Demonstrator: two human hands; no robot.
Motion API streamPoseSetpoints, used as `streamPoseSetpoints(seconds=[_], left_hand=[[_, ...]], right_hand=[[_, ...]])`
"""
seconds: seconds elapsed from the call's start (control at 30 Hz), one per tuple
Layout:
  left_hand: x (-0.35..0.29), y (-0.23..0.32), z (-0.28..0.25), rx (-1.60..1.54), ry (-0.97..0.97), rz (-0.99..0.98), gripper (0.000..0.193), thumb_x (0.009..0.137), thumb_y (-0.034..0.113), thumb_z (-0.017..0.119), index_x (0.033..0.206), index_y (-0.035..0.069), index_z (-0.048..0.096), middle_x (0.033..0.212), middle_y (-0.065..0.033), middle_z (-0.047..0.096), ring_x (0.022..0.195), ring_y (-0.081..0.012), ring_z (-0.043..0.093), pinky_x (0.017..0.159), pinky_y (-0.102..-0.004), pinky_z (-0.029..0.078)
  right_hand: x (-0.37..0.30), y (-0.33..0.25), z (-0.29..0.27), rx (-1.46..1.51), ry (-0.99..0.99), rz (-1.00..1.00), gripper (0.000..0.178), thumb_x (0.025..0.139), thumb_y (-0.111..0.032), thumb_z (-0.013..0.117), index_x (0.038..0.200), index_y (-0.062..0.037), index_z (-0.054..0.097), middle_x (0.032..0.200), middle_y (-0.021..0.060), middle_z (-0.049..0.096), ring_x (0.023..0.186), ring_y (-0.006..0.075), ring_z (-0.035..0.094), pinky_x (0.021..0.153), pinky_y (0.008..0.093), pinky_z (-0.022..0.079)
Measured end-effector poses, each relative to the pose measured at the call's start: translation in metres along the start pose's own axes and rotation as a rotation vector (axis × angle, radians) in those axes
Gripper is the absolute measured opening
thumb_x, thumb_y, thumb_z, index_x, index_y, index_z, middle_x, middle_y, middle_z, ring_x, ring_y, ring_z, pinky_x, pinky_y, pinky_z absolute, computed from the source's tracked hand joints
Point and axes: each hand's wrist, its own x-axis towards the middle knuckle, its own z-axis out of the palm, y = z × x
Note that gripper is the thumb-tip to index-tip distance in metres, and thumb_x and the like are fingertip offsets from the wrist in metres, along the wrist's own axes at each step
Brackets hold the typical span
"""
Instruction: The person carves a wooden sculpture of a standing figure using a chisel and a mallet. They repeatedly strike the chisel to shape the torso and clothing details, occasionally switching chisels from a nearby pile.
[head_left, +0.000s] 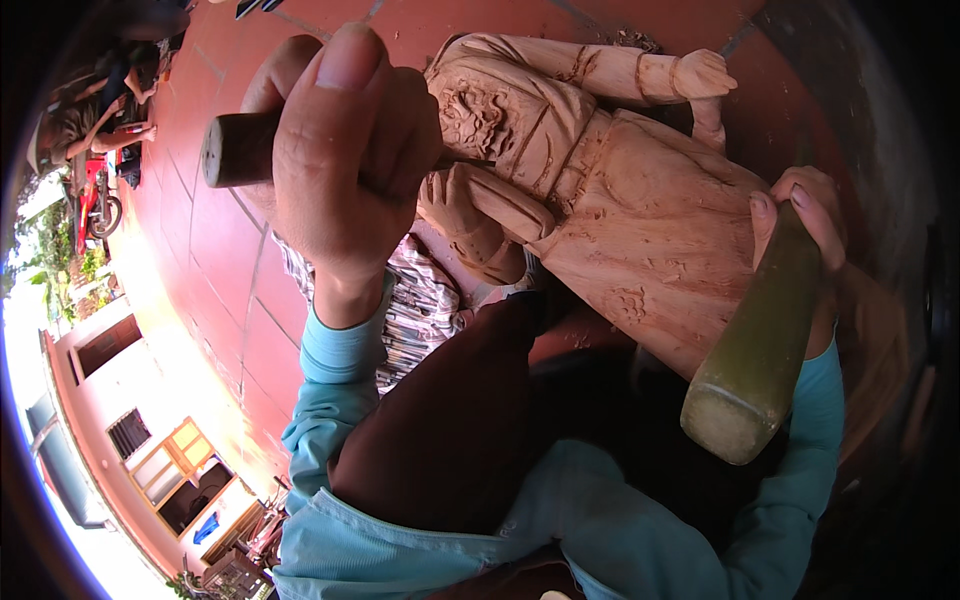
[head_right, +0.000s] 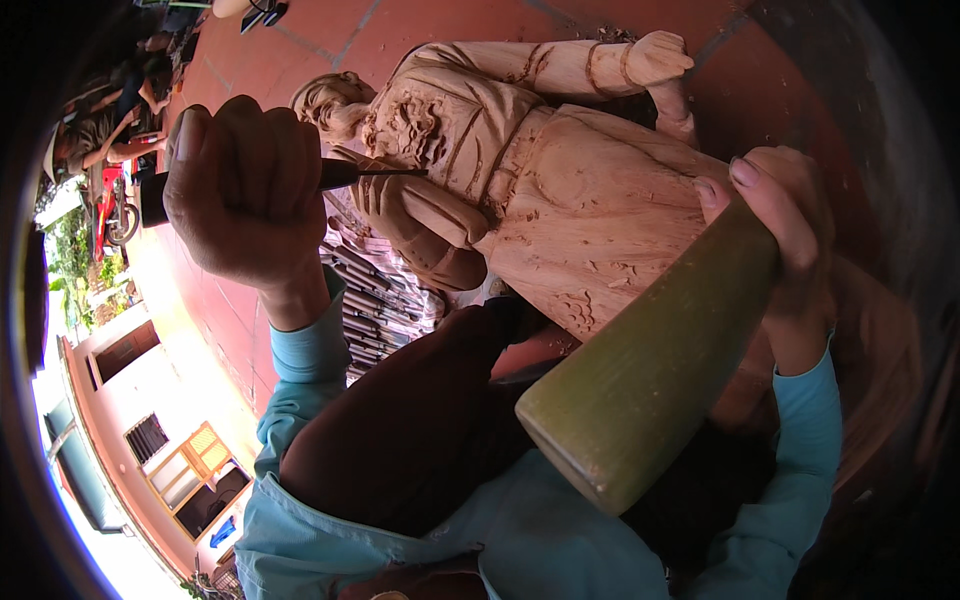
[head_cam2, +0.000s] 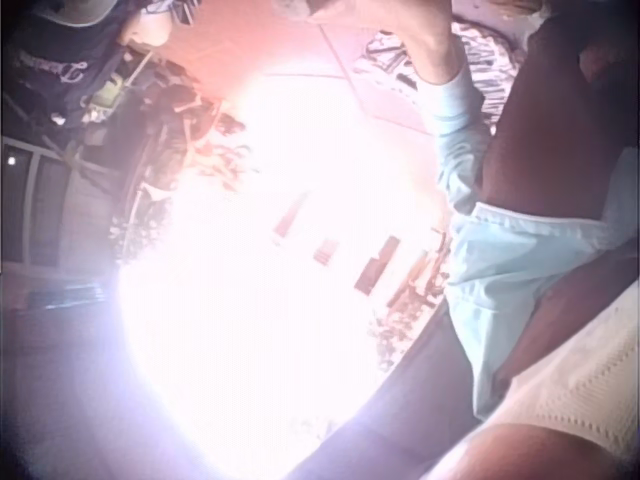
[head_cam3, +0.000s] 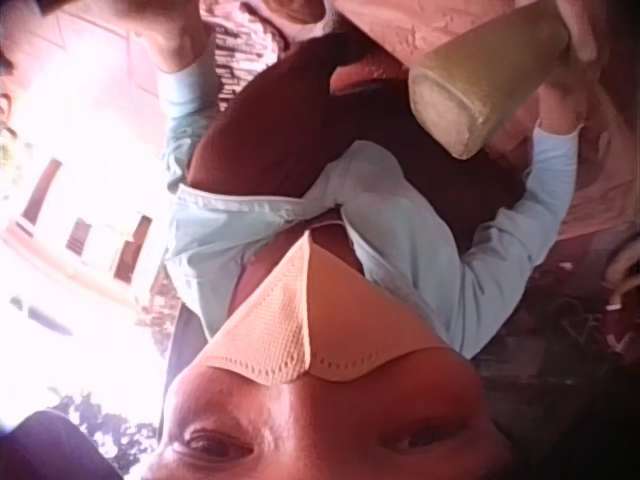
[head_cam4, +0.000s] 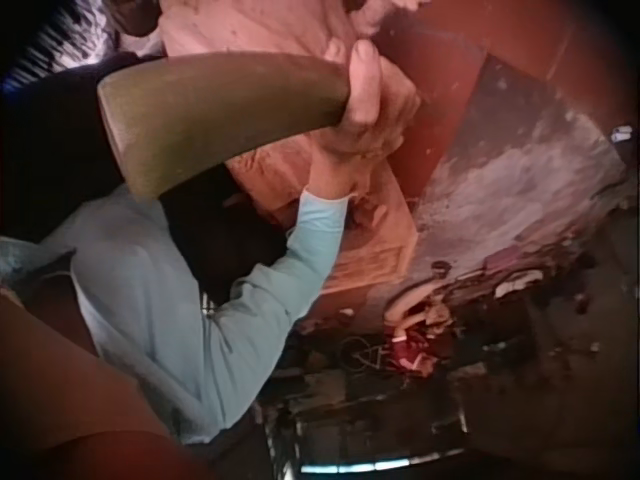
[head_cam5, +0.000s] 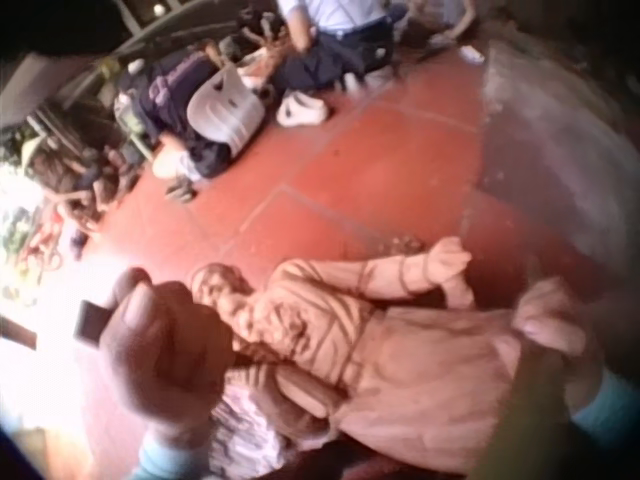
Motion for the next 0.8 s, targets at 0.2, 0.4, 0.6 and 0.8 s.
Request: streamPoseSetpoints(seconds=[0.2,0.4,0.6,0.8], left_hand=[[0.001,-0.003,0.009,0.068,0.186,0.176,0.026,0.095,0.018,0.032,0.081,0.002,0.047,0.059,-0.0041,0.037,0.045,-0.0131,0.029,0.038,-0.0265,0.023],[-0.045,-0.023,0.003,0.118,0.038,0.498,0.030,0.101,0.032,0.033,0.089,0.007,0.043,0.060,-0.0068,0.040,0.044,-0.0152,0.037,0.037,-0.0271,0.034],[-0.065,-0.034,0.003,0.380,-0.296,0.783,0.029,0.094,0.028,0.055,0.079,0.005,0.045,0.057,-0.0030,0.044,0.039,-0.0138,0.043,0.036,-0.0271,0.034],[-0.072,-0.053,0.024,0.599,-0.662,0.845,0.029,0.084,0.019,0.067,0.064,0.010,0.048,0.060,0.0008,0.043,0.049,-0.0111,0.046,0.040,-0.0233,0.033]], right_hand=[[0.005,-0.004,0.000,-0.030,-0.067,-0.026,0.050,0.083,0.011,0.060,0.127,-0.0035,0.042,0.087,0.0138,0.055,0.072,0.0234,0.052,0.062,0.0379,0.048],[0.000,-0.001,0.004,0.016,0.004,-0.016,0.044,0.074,0.011,0.070,0.113,-0.0020,0.052,0.088,0.0136,0.058,0.073,0.0258,0.057,0.064,0.0390,0.050],[0.005,-0.002,0.004,-0.068,-0.063,-0.080,0.050,0.085,0.008,0.061,0.128,-0.0041,0.039,0.087,0.0139,0.056,0.071,0.0234,0.054,0.062,0.0385,0.048],[0.003,0.001,0.005,-0.096,-0.069,-0.103,0.052,0.085,0.007,0.060,0.130,-0.0028,0.035,0.084,0.0131,0.055,0.067,0.0224,0.053,0.061,0.0377,0.047]])
